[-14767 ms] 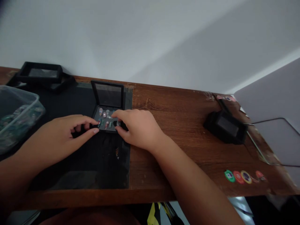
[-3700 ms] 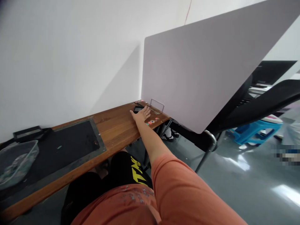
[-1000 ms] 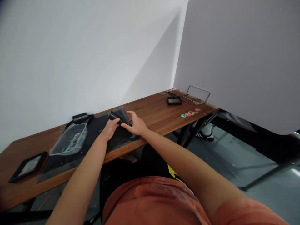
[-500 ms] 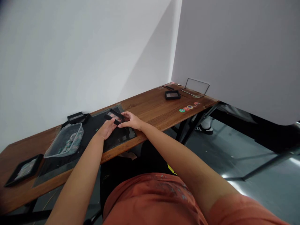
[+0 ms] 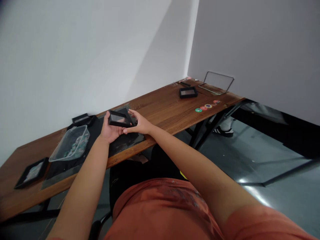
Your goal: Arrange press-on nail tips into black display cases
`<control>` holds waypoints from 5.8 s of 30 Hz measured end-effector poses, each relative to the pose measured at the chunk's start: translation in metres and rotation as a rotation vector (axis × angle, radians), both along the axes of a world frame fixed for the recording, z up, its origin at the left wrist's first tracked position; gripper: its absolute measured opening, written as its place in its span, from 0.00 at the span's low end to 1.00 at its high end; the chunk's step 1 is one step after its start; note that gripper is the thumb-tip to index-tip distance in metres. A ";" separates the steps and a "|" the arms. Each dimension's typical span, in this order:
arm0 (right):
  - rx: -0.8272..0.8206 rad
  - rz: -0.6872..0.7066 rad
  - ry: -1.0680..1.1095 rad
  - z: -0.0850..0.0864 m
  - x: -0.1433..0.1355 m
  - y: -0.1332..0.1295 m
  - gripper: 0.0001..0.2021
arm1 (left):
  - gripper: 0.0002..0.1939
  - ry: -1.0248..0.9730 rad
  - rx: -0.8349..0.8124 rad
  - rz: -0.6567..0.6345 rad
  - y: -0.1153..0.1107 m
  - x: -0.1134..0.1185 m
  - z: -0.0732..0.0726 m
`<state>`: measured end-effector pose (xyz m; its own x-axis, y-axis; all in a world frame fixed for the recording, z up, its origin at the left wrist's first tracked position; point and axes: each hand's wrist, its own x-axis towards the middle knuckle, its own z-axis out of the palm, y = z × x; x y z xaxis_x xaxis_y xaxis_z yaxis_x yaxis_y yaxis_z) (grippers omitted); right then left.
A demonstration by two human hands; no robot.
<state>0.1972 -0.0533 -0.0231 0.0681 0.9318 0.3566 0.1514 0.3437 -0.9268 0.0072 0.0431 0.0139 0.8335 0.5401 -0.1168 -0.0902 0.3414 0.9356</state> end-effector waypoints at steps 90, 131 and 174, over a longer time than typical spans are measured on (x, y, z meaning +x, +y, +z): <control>-0.007 0.212 0.171 0.008 -0.001 -0.014 0.43 | 0.64 -0.061 1.100 0.522 -0.044 0.019 -0.019; 0.070 0.142 -0.110 -0.003 -0.003 -0.020 0.67 | 0.21 -0.043 0.463 0.061 -0.019 0.003 -0.017; -0.186 -0.059 0.450 0.013 0.012 -0.019 0.40 | 0.30 -0.094 0.210 -0.017 -0.024 -0.001 -0.003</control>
<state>0.2095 -0.0718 -0.0104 0.2318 0.9668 0.1074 -0.2637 0.1687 -0.9497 0.0065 0.0189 0.0104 0.8446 0.5301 0.0753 -0.1760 0.1421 0.9741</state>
